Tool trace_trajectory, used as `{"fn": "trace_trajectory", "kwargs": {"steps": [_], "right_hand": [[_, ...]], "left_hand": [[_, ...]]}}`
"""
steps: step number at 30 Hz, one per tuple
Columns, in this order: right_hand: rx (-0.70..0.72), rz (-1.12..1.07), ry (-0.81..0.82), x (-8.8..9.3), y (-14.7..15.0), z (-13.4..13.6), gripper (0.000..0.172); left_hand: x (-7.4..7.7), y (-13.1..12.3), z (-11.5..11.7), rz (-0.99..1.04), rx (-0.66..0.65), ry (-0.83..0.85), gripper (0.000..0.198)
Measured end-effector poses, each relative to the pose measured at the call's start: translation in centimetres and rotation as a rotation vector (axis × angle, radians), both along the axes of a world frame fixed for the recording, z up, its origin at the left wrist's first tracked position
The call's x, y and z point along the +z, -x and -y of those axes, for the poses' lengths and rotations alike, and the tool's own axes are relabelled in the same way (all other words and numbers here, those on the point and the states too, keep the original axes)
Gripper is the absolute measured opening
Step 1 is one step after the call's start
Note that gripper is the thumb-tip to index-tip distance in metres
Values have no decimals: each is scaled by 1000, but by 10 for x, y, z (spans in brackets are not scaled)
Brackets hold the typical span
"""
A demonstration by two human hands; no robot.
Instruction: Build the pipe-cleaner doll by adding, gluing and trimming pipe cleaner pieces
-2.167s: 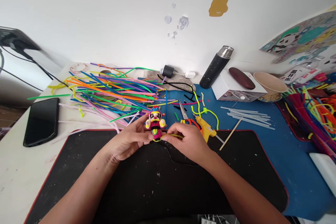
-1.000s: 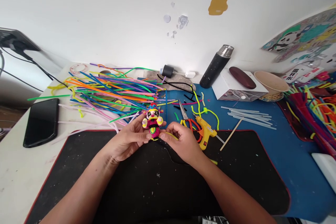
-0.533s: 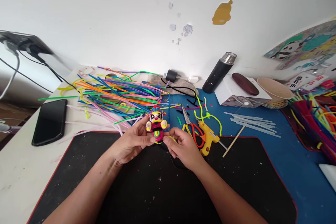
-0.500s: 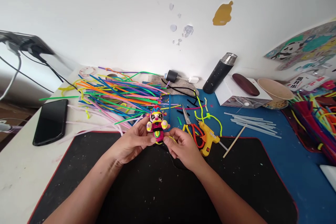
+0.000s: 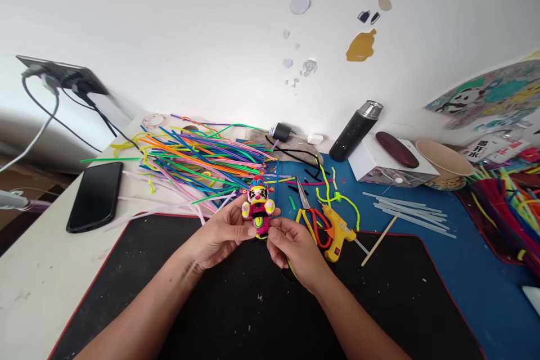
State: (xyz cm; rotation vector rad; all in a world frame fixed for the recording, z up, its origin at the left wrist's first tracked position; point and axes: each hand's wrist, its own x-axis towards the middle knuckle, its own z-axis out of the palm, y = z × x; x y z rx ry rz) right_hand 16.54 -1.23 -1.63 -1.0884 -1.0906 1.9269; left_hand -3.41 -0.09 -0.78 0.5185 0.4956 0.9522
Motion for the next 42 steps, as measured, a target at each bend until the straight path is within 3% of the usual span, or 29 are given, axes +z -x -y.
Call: {"fn": "trace_trajectory", "kwargs": {"steps": [22,42], "right_hand": [[-13,-153,80,-2,5,10,53],[-78,-355,202,1,11,14,37]], "left_hand": [[-2,-5,2,2,8,-66,58],[-1,-9,3,-28,30,-97,51]]}}
